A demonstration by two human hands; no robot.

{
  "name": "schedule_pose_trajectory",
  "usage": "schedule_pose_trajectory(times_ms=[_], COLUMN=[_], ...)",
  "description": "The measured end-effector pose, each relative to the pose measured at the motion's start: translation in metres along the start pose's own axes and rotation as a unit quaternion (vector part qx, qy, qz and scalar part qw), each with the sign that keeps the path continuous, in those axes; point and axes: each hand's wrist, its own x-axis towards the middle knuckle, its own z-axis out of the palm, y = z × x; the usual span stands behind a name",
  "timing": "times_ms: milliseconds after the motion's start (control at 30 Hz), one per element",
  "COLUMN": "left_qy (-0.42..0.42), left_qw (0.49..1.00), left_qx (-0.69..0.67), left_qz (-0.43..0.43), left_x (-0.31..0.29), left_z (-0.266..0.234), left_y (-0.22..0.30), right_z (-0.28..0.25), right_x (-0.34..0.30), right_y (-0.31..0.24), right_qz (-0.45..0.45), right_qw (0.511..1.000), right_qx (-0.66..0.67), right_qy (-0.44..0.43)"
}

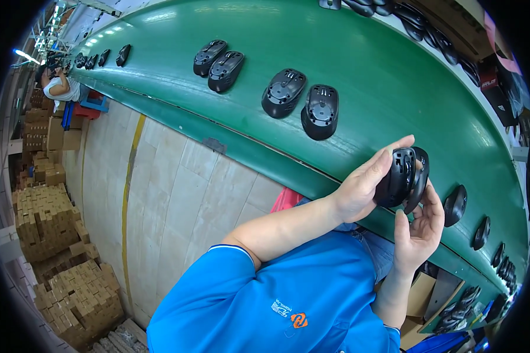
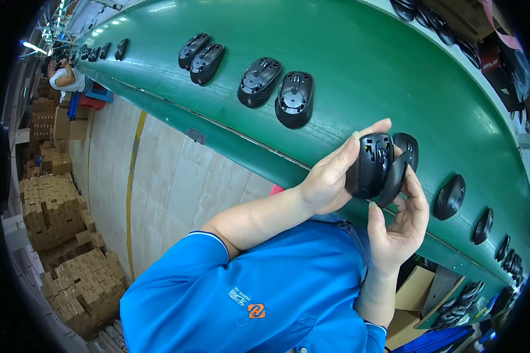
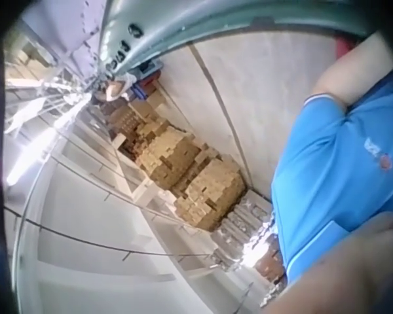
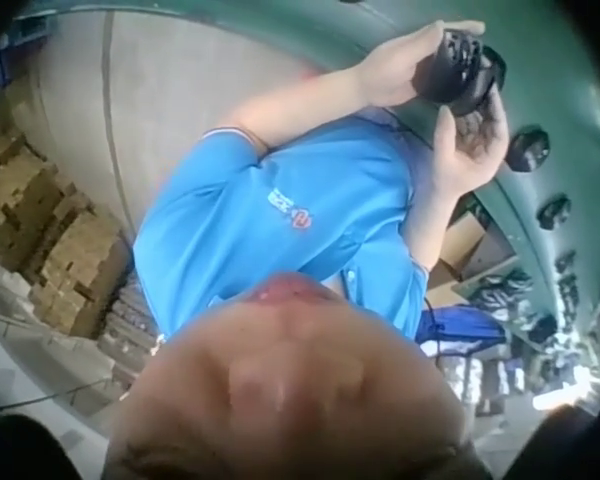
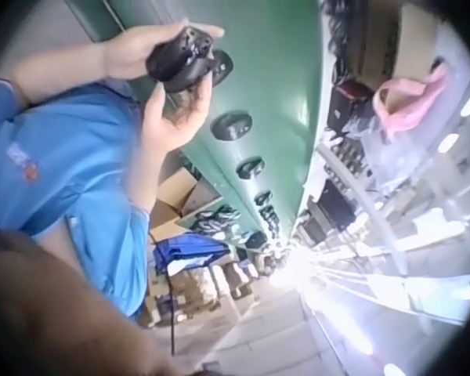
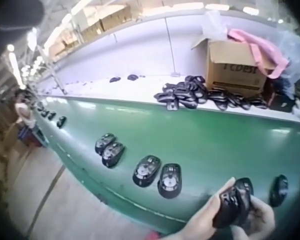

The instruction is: Assembling the outer casing and inspecting computer mice on a production line.

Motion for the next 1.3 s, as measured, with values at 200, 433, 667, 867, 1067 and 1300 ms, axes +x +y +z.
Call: schedule_pose_trajectory(times_ms=[200,433,667,867,1067,1300], left_qy=[0.036,0.022,0.026,0.044,0.034,0.037], left_qw=[0.999,1.0,0.997,0.992,0.987,0.992], left_qx=[-0.012,0.01,0.073,0.116,0.156,0.115], left_qz=[-0.01,-0.001,0.013,0.02,0.026,0.024], left_x=[0.001,0.0,-0.001,-0.002,-0.003,-0.002], left_z=[0.001,-0.001,0.003,0.003,-0.002,0.001], left_y=[0.004,0.009,0.007,0.002,0.002,0.002], right_z=[0.007,0.009,0.008,0.007,0.008,0.012], right_x=[0.005,0.014,0.022,0.02,0.021,0.02], right_y=[-0.008,-0.01,-0.015,-0.016,-0.017,-0.018], right_qz=[0.027,-0.04,-0.103,-0.098,-0.076,-0.025], right_qw=[0.996,0.991,0.961,0.961,0.965,0.977], right_qx=[-0.084,-0.125,-0.248,-0.249,-0.235,-0.195], right_qy=[0.002,-0.02,-0.063,-0.073,-0.089,-0.086])
